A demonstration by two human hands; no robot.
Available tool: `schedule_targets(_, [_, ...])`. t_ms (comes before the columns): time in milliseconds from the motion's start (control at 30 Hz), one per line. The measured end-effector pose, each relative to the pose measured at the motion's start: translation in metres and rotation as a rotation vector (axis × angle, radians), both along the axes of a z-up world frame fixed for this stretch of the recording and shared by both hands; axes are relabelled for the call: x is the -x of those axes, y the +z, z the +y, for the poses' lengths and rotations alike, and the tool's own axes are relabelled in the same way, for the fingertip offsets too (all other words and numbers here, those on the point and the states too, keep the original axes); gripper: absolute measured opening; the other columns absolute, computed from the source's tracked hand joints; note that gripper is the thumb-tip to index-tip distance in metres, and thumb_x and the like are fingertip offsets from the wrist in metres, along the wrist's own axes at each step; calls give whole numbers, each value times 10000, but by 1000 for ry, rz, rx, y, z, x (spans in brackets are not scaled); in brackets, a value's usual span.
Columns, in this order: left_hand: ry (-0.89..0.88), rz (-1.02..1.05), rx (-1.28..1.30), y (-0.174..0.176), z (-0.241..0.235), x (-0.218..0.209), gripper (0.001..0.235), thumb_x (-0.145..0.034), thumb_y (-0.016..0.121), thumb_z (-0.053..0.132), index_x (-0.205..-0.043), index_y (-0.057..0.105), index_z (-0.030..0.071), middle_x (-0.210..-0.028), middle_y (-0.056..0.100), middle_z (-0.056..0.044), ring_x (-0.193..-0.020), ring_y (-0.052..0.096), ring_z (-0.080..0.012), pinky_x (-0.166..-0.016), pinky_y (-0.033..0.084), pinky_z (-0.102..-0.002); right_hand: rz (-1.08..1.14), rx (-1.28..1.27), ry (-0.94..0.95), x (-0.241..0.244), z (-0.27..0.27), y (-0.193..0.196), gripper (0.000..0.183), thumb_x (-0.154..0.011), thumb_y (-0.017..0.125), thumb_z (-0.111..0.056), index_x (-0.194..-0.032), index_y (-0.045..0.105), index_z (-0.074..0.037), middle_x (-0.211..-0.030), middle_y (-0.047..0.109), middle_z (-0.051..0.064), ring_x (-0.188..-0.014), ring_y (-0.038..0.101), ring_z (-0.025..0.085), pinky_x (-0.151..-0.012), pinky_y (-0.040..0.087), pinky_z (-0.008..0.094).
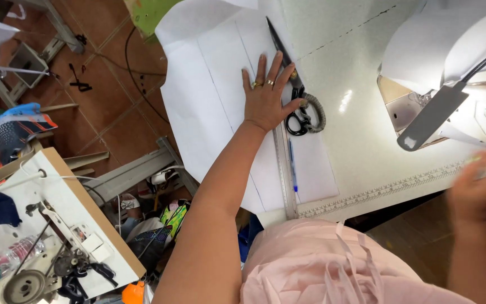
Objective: Marking lines on fabric or paper using a ruler and pen, then cutting the material with scissors on a workbench.
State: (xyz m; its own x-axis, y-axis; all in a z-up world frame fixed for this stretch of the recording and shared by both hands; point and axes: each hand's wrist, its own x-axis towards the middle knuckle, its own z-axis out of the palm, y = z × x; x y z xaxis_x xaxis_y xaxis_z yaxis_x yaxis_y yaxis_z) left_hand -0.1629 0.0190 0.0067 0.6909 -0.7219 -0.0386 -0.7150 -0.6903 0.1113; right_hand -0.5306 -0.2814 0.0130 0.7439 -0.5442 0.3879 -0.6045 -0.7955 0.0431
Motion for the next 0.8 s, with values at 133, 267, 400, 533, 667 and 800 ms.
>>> schedule_targets(133, [-8, 41, -54, 6, 0, 0, 823, -908, 422, 811, -1525, 178, 326, -1583, 7, 46, -1479, 5, -282, -1147, 75, -645, -333, -612, 625, -84, 134, 45, 149, -953, 565, 52, -1097, 598, 70, -1093, 572, 217, -1001, 559, 363, -918, 485, 464])
schedule_targets(267, [-4, -1, -40, 6, -2, 1, 813, -909, 384, 823, -1523, 216, 317, -1576, 28, 49, -1469, 0, -270, -1141, 105, -650, -305, -701, 920, -191, 184, 36, 376, -924, 527, 76, -1288, 438, 44, -1338, 371, 261, -1241, 432, 446, -1083, 392, 573])
schedule_targets(400, [22, -32, -47, 6, -7, 1, 775, -911, 376, 809, -1514, 222, 347, -1575, 47, 65, -1475, 43, -270, -1137, 146, -649, 32, -277, 761, -222, 195, 10, 610, -807, 755, -184, -1281, 518, 119, -1379, 355, 302, -1292, 350, 446, -1137, 315, 518])
schedule_targets(533, [-17, 54, -32, 14, -16, 13, 766, -923, 525, 761, -1508, 258, 345, -1564, 43, 67, -1466, 42, -296, -1124, 119, -670, 5, -256, 822, -203, 185, 2, 632, -841, 748, -203, -1307, 488, 136, -1395, 313, 318, -1276, 363, 484, -1132, 333, 548])
schedule_targets(667, [-4, 28, -124, 15, -46, 22, 814, -981, 553, 795, -1538, 149, 360, -1564, -41, 69, -1471, -4, -289, -1140, 126, -657, -225, -481, 964, -202, 149, 7, 332, -901, 618, -28, -1153, 501, 154, -1196, 406, 294, -1135, 440, 530, -1043, 389, 640])
schedule_targets(800, [59, -11, -127, 19, -65, 23, 811, -995, 525, 840, -1537, 151, 367, -1565, -30, 77, -1482, 33, -286, -1150, 155, -651, -253, -441, 1068, -212, 123, 14, 344, -895, 629, -14, -1148, 497, 179, -1094, 434, 285, -1068, 474, 529, -1029, 403, 647])
